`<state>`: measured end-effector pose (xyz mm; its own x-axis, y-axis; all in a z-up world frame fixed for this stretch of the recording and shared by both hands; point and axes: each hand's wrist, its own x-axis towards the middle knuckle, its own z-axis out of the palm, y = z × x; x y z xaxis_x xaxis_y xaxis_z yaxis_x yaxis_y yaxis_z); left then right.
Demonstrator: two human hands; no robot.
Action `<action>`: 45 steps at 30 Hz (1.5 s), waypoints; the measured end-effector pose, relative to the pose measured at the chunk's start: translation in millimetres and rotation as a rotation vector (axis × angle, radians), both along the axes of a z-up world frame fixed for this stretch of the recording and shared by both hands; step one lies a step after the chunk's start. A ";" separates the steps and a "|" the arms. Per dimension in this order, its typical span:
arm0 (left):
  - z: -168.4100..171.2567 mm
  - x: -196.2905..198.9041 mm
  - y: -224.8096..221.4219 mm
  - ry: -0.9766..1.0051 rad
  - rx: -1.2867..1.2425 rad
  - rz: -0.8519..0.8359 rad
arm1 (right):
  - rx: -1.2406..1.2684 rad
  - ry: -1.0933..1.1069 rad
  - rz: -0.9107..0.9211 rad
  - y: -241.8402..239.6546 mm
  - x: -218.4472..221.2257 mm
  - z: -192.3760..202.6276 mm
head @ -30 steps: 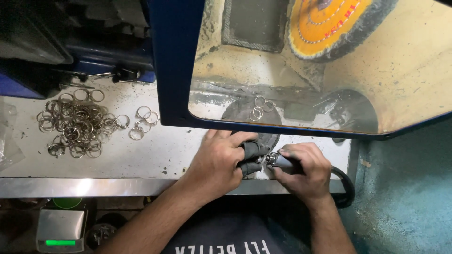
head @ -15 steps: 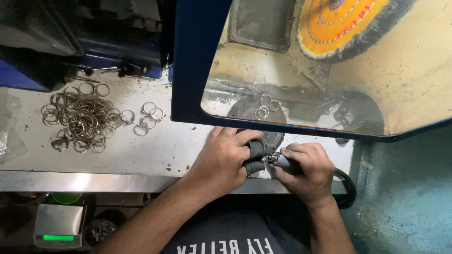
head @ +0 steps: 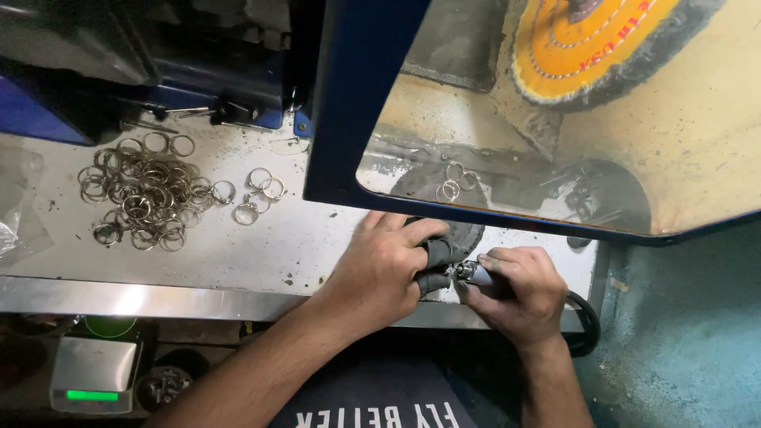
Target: Using a handheld rotary tool to polish or finish small metal rings at a jewelry workbench.
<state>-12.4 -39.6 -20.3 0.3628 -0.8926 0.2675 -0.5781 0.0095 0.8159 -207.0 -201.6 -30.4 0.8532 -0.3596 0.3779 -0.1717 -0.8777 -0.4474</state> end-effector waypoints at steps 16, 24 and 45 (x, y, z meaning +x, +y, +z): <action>-8.4 -1.5 -3.1 -0.023 0.012 -0.011 | -0.003 -0.060 0.028 2.4 1.2 5.3; -24.3 -3.7 -2.6 -0.006 -0.007 -0.011 | -0.295 -0.141 -0.330 -9.9 -44.3 -2.2; -15.5 -1.1 -2.6 -0.024 0.001 -0.008 | -0.310 -0.166 -0.348 -6.2 -23.9 4.1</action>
<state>-13.5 -42.1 -35.8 0.3492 -0.8956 0.2757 -0.5978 0.0137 0.8015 -230.9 -207.8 -26.3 0.6215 -0.4615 0.6330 -0.4270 -0.8770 -0.2201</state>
